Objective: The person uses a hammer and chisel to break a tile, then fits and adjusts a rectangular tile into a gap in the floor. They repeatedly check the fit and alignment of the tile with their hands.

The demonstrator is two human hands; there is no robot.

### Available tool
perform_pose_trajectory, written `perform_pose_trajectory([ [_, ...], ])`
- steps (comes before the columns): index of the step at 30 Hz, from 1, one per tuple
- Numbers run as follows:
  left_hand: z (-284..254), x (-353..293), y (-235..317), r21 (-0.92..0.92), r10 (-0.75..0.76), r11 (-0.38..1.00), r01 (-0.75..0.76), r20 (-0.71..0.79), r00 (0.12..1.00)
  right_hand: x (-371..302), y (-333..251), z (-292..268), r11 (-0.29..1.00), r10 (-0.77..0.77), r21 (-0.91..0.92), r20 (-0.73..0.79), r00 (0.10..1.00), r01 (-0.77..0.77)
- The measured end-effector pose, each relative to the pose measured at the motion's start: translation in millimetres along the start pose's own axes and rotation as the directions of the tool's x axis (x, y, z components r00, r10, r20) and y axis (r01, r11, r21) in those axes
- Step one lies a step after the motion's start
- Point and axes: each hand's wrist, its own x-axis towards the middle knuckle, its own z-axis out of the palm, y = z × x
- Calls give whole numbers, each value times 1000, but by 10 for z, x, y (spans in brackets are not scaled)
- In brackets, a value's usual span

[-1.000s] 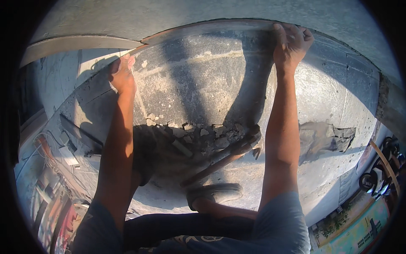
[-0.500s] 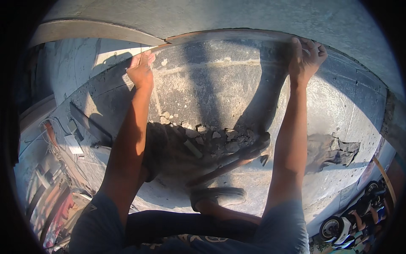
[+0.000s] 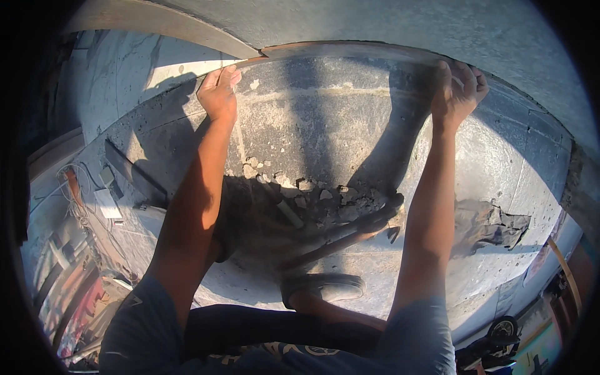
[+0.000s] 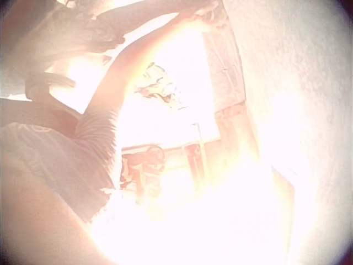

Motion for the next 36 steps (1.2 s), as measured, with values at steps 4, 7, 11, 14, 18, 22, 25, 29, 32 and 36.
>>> perform_pose_trajectory([
  [4,1,4,-50,-39,18,999,-18,-5,1000,-197,-318,116,994,104,31,-158,982,-100],
  [7,18,9,-90,-11,22,1000,-22,9,1000,-395,-298,192,994,111,28,-196,974,-107],
  [11,-69,59,-109,52,50,997,-52,24,998,-655,-490,406,981,190,75,-196,962,-178],
  [14,-81,114,-177,31,11,999,-13,52,999,-749,-526,600,979,200,84,-211,957,-186],
  [18,-176,211,-212,113,-11,994,9,21,1000,-765,-1022,895,983,185,46,-215,959,-180],
  [22,-169,230,-277,87,20,996,-28,83,996,-651,-1179,993,911,389,221,-186,902,-347],
  [25,-333,314,-361,50,18,999,-21,63,998,-616,-1285,966,832,477,387,-130,869,-398],
  [29,-317,349,-371,91,68,993,-72,46,997,-558,-946,913,881,448,331,-349,823,-339],
  [32,-284,282,-288,105,65,992,-67,22,998,-390,-467,736,939,342,191,-454,823,-285],
  [36,-84,145,-129,53,-27,998,29,-39,999,-218,-215,204,942,295,255,-326,898,-217],
])
